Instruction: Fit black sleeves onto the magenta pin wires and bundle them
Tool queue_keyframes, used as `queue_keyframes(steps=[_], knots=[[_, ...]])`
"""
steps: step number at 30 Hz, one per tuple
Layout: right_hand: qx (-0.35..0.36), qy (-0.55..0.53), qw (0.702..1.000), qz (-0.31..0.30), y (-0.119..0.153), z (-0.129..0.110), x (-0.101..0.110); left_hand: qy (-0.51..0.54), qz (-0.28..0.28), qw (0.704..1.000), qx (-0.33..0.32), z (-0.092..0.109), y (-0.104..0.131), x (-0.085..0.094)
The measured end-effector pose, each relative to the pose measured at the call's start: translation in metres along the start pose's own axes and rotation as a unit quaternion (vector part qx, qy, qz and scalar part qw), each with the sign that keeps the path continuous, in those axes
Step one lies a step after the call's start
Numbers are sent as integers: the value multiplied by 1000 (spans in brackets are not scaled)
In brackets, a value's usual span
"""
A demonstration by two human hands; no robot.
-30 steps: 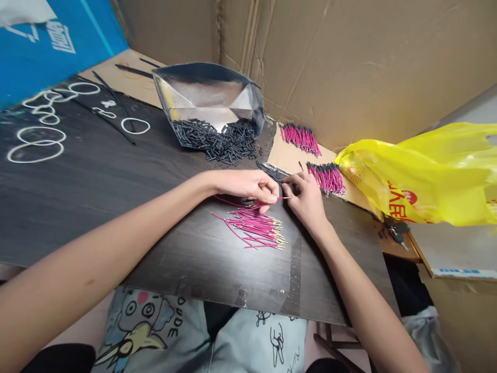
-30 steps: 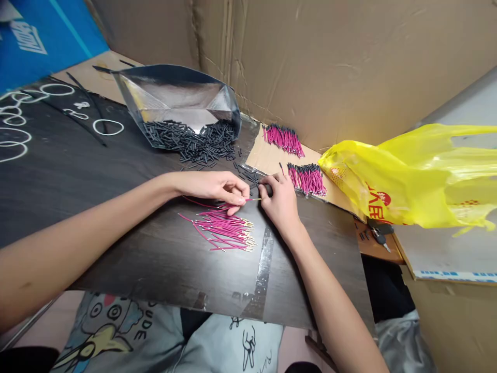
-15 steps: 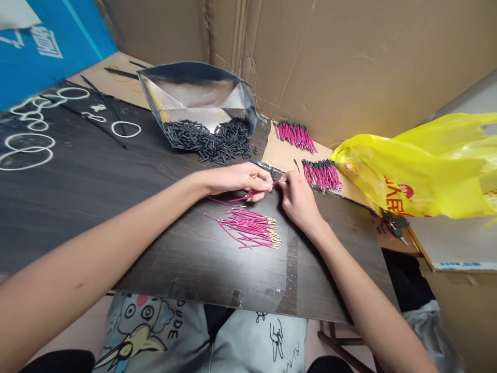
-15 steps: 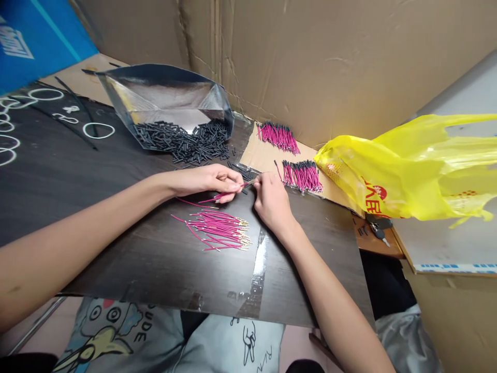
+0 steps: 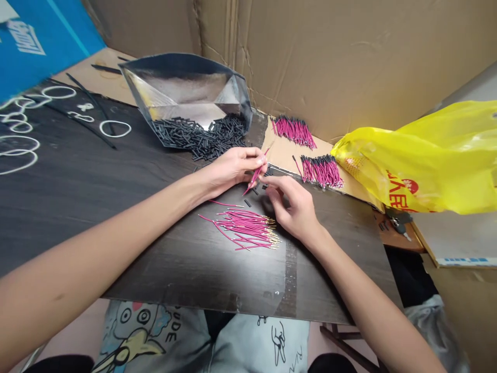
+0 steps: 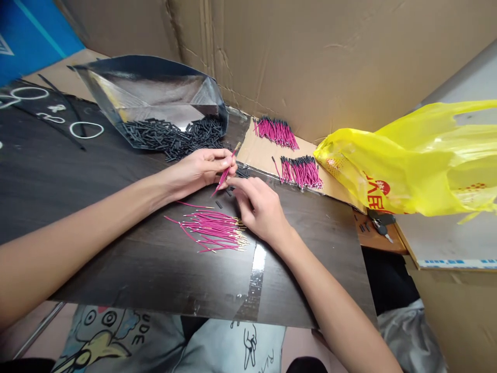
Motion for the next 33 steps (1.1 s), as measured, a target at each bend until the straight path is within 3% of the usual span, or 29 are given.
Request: queue_keyframes(steps=[5, 11, 25, 33], knots=[[0, -4, 999, -52, 2, 1, -12, 72, 21, 997, -5, -1, 1, -3], [5, -4, 998, -68, 2, -3, -16, 117, 12, 993, 10, -7, 1, -7], [38, 115, 979, -162, 4, -7, -36, 147, -12, 989, 24, -15, -1, -13], [49, 132, 976, -167, 4, -10, -37, 127, -12, 992, 14, -11, 0, -13]])
Point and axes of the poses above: each hand's wrist, its own y-axis away from the middle knuckle, its own x-axis out of the back of the hand, z = x × y, the point moved 9 cm from there along -y, towards the middle knuckle, and after that the axes turned 4 degrees about -y, right-handed, at the moved point
